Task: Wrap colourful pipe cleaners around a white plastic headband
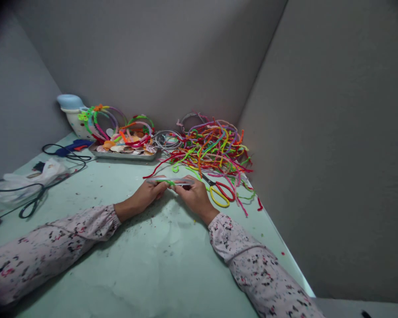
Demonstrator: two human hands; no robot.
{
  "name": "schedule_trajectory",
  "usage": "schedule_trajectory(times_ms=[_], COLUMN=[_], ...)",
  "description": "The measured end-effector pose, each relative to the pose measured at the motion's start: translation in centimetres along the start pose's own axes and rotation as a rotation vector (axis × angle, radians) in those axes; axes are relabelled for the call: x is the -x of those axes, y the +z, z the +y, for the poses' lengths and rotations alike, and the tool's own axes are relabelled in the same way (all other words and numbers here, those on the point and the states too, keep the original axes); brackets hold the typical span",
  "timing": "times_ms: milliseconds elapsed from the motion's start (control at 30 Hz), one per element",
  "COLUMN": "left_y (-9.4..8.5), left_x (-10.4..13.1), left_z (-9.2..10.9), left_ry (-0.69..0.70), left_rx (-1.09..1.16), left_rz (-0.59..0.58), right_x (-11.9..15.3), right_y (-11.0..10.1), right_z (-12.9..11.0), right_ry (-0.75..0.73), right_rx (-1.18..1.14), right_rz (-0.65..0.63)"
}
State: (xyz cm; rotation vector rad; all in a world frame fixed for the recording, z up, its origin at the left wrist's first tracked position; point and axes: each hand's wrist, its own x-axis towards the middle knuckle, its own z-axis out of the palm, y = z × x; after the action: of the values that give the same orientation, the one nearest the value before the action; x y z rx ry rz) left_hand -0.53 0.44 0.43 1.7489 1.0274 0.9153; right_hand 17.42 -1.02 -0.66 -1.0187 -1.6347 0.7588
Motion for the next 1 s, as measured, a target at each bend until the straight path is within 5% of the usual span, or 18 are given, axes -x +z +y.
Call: schedule_trajectory(times_ms=[1000], left_y=[0.4], left_x=[0.0], left_z=[0.1], left_ry=[-0.031], left_rx=[0.034], left_rz=[0.008], right_x=[-0.1], right_y=[0.2], right_z=[-1.2], right_ry=[0.25], right_rx=[-0.078], right_rz=[-0.019])
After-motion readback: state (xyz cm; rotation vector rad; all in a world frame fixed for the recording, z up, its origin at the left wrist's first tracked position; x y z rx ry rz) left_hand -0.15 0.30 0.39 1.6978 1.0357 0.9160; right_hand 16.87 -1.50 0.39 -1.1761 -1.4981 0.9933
